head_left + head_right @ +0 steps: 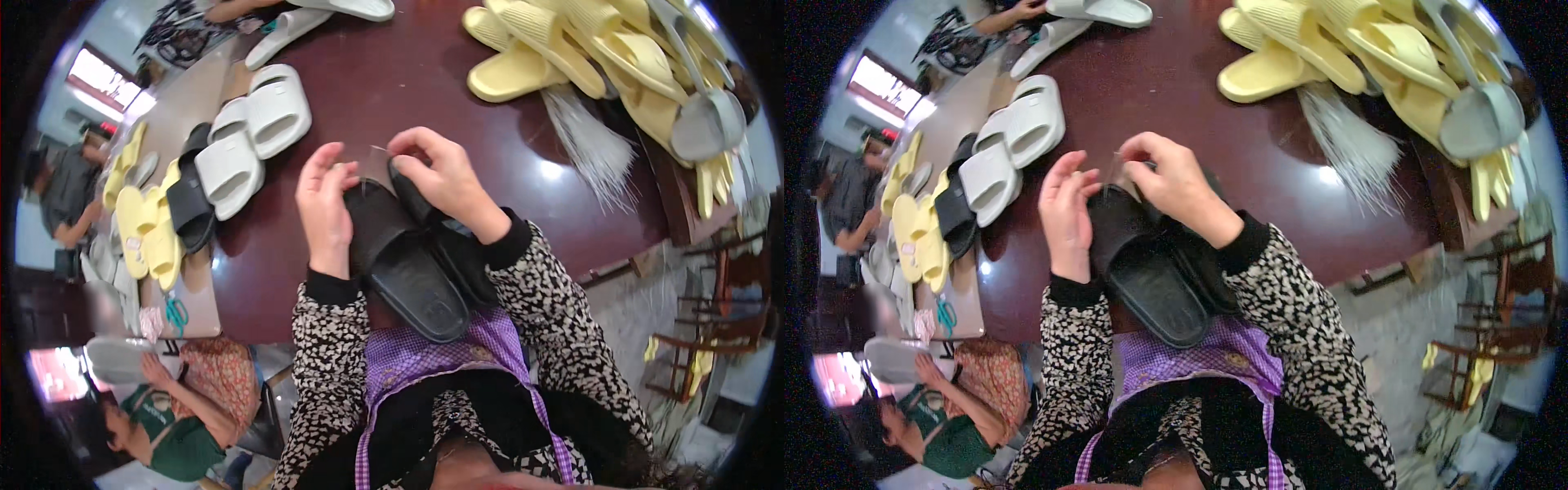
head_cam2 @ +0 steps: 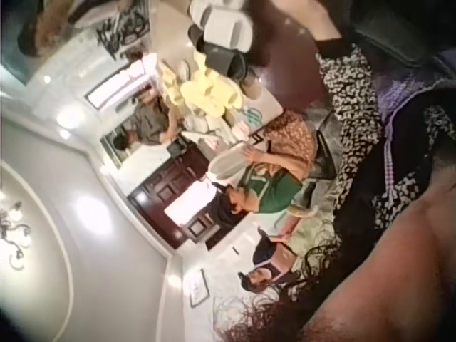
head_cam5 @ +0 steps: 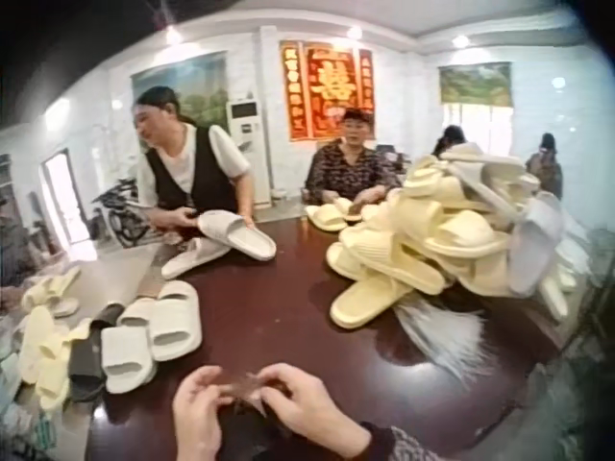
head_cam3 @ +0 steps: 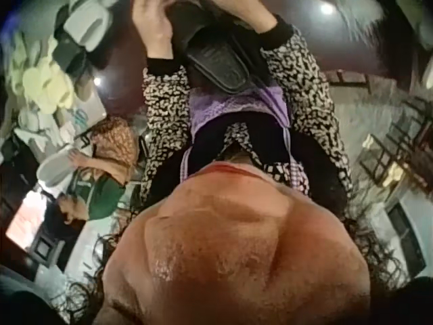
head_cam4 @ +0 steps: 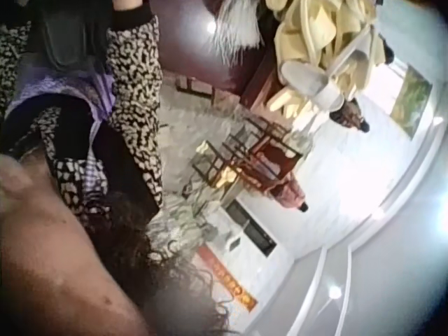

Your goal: The person pairs slippers together by threading and fastening plastic ties through each pair by hand, then arranges the fastened slippers on the table.

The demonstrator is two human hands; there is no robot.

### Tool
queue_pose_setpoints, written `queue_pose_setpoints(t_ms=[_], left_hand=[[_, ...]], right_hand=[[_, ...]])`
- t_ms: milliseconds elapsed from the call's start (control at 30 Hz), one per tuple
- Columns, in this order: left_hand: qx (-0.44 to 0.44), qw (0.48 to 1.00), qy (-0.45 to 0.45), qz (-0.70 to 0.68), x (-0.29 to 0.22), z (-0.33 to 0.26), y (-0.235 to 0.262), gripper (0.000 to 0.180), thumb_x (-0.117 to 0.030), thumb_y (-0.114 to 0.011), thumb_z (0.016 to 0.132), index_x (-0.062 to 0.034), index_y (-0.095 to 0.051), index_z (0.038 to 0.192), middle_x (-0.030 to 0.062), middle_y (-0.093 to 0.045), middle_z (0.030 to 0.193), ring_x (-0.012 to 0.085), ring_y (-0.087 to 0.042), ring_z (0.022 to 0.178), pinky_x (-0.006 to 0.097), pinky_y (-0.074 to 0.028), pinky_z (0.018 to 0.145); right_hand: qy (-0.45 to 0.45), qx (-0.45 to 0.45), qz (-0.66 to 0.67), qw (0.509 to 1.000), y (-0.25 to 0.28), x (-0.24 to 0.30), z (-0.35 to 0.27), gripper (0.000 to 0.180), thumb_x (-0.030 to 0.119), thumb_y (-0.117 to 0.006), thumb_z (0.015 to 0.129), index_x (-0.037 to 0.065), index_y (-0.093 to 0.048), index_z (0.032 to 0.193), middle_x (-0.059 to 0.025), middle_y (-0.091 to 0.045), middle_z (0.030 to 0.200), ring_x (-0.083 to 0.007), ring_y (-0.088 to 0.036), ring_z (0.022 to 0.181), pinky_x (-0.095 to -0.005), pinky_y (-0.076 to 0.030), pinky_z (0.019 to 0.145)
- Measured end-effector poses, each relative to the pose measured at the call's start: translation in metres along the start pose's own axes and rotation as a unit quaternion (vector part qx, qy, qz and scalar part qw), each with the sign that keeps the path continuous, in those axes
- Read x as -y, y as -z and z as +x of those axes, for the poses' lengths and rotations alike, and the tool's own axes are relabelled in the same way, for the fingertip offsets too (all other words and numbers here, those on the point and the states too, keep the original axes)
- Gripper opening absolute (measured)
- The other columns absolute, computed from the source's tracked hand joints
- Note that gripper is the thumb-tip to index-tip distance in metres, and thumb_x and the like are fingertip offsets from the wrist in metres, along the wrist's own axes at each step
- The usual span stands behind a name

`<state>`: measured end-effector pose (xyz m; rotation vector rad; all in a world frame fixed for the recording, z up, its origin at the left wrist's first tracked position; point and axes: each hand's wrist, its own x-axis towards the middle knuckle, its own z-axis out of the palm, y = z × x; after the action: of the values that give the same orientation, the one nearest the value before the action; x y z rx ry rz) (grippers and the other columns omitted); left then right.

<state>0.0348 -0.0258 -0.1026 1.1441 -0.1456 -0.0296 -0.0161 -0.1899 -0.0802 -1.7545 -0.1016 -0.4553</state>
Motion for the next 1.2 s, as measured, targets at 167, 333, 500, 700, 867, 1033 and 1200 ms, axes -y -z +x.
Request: queue_pose_setpoints(t_ms=[167,333,500,700,867,1033,1200], left_hand=[[0.003,1.0,0.025,-0.006,0.001,0.003,0.009,0.024,0.0,-0.053,0.085,0.0012,-0.055,0.109,0.0099,-0.059,0.108,0.0165,-0.061,0.084,0.026,-0.049,0.07],[0.009,0.999,0.037,-0.001,0.004,0.004,0.015,0.023,-0.002,-0.053,0.086,0.0007,-0.054,0.109,0.0104,-0.059,0.105,0.0164,-0.06,0.082,0.027,-0.049,0.07],[0.002,0.999,0.044,0.0,0.007,0.005,0.016,0.023,-0.003,-0.052,0.087,0.0004,-0.053,0.109,0.0104,-0.06,0.1,0.0157,-0.06,0.079,0.027,-0.048,0.069],[0.002,0.999,0.047,-0.008,0.004,0.004,0.017,0.022,-0.004,-0.053,0.087,0.0004,-0.054,0.108,0.01,-0.06,0.098,0.0156,-0.06,0.078,0.026,-0.049,0.069],[-0.002,0.999,0.045,-0.02,0.006,0.005,0.017,0.021,-0.004,-0.054,0.086,0.0004,-0.054,0.106,0.0099,-0.061,0.095,0.0159,-0.06,0.076,0.027,-0.049,0.067],[-0.007,0.996,0.059,-0.065,0.005,0.006,0.018,0.019,-0.004,-0.055,0.085,0.0,-0.055,0.104,0.01,-0.061,0.091,0.0166,-0.06,0.073,0.027,-0.049,0.064],[-0.03,0.991,0.079,-0.103,0.011,0.009,0.025,0.018,-0.004,-0.055,0.085,-0.0005,-0.055,0.103,0.01,-0.061,0.088,0.0171,-0.06,0.071,0.028,-0.049,0.062]], right_hand=[[-0.006,-0.001,0.003,1.0,0.0,0.001,-0.001,0.014,0.003,-0.059,0.081,-0.002,-0.06,0.095,-0.0047,-0.063,0.084,-0.0095,-0.059,0.077,-0.0245,-0.048,0.07],[0.002,0.008,0.014,1.0,0.0,-0.004,-0.002,0.014,0.005,-0.06,0.081,-0.002,-0.06,0.092,-0.0078,-0.064,0.082,-0.0127,-0.06,0.076,-0.0265,-0.049,0.069],[0.006,0.013,0.01,1.0,0.0,-0.003,-0.003,0.013,0.005,-0.059,0.081,-0.002,-0.06,0.092,-0.0076,-0.064,0.082,-0.0126,-0.06,0.076,-0.0264,-0.049,0.069],[-0.017,0.034,0.004,0.999,0.001,0.002,-0.003,0.012,0.003,-0.058,0.083,-0.001,-0.061,0.093,-0.0035,-0.063,0.083,-0.0092,-0.059,0.078,-0.0246,-0.048,0.07],[-0.028,0.031,0.031,0.999,0.002,0.005,-0.002,0.011,0.003,-0.057,0.085,-0.002,-0.061,0.094,-0.0039,-0.063,0.085,-0.0093,-0.058,0.081,-0.0241,-0.048,0.074],[0.005,-0.013,0.2,0.98,0.014,0.038,-0.007,0.012,0.0,-0.053,0.087,-0.004,-0.061,0.096,-0.0084,-0.064,0.091,-0.0131,-0.06,0.088,-0.0248,-0.047,0.079],[0.207,0.039,0.178,0.961,0.023,0.113,-0.04,0.037,0.02,-0.059,0.087,-0.008,-0.054,0.111,-0.0125,-0.064,0.092,-0.0172,-0.061,0.082,-0.036,-0.047,0.08]])
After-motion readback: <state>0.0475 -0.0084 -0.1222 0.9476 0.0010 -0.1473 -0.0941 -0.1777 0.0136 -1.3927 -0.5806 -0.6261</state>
